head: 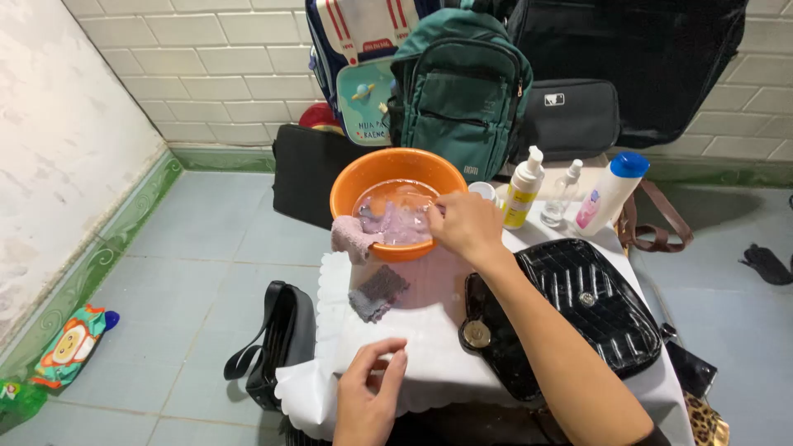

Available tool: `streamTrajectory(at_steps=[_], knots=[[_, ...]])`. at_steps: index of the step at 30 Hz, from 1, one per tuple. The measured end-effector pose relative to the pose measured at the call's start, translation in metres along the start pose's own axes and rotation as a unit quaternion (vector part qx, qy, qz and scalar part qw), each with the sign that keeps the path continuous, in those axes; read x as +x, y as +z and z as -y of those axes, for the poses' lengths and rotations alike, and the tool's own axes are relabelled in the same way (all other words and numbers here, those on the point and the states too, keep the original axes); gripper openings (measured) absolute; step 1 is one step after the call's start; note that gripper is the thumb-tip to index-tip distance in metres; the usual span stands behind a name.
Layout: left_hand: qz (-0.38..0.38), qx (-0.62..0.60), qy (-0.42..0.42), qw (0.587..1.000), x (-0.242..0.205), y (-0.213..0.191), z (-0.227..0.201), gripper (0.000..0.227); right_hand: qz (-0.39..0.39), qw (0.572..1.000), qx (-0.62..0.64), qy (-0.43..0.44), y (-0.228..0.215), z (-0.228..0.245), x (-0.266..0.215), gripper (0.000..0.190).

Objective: Clean a black leather purse using a toothbrush, cleaning solution, and a damp cloth.

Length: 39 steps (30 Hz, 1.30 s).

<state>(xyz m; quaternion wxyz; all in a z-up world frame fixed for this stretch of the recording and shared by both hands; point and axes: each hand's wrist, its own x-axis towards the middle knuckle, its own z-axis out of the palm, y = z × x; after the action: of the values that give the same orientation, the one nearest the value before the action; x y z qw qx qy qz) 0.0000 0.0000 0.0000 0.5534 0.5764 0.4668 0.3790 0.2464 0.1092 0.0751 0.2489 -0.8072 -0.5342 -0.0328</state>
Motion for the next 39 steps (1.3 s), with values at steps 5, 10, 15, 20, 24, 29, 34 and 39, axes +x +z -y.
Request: streamTrajectory(at_steps=[5, 10, 15, 20, 24, 29, 34, 39], knots=[[-0.080, -0.018, -0.069, 0.994, 0.015, -0.039, 0.176, 0.021, 0.055, 0.998, -0.035, -0.019, 0.011, 0.024, 0.035, 0.025], [-0.065, 0.076, -0.025, 0.995, 0.023, -0.088, 0.109, 0.020, 0.059, 0.995, -0.077, -0.026, 0.002, 0.028, 0.037, 0.027], [-0.045, 0.167, 0.281, 0.944, 0.043, -0.089, -0.114, 0.014, 0.132, 0.984, -0.116, 0.012, -0.031, 0.038, 0.023, 0.017], [0.075, 0.295, 0.274, 0.912, 0.189, -0.034, -0.140, 0.024, 0.118, 0.989, -0.083, 0.040, -0.020, 0.020, 0.021, 0.036], [0.173, 0.479, 0.136, 0.850, 0.289, 0.013, -0.100, 0.026, 0.125, 0.987, 0.016, 0.096, -0.074, 0.037, -0.020, 0.038], [0.244, 0.605, 0.100, 0.751, 0.305, 0.039, -0.086, 0.035, 0.076, 0.990, 0.025, 0.112, -0.081, 0.019, -0.064, 0.043], [0.221, 0.601, 0.126, 0.758, 0.315, 0.044, -0.084, 0.024, 0.104, 0.978, 0.067, 0.170, -0.061, -0.003, -0.085, 0.046], [0.135, 0.519, 0.385, 0.751, 0.303, 0.017, -0.110, 0.005, 0.040, 0.939, 0.225, 0.256, -0.058, 0.025, -0.157, 0.027]])
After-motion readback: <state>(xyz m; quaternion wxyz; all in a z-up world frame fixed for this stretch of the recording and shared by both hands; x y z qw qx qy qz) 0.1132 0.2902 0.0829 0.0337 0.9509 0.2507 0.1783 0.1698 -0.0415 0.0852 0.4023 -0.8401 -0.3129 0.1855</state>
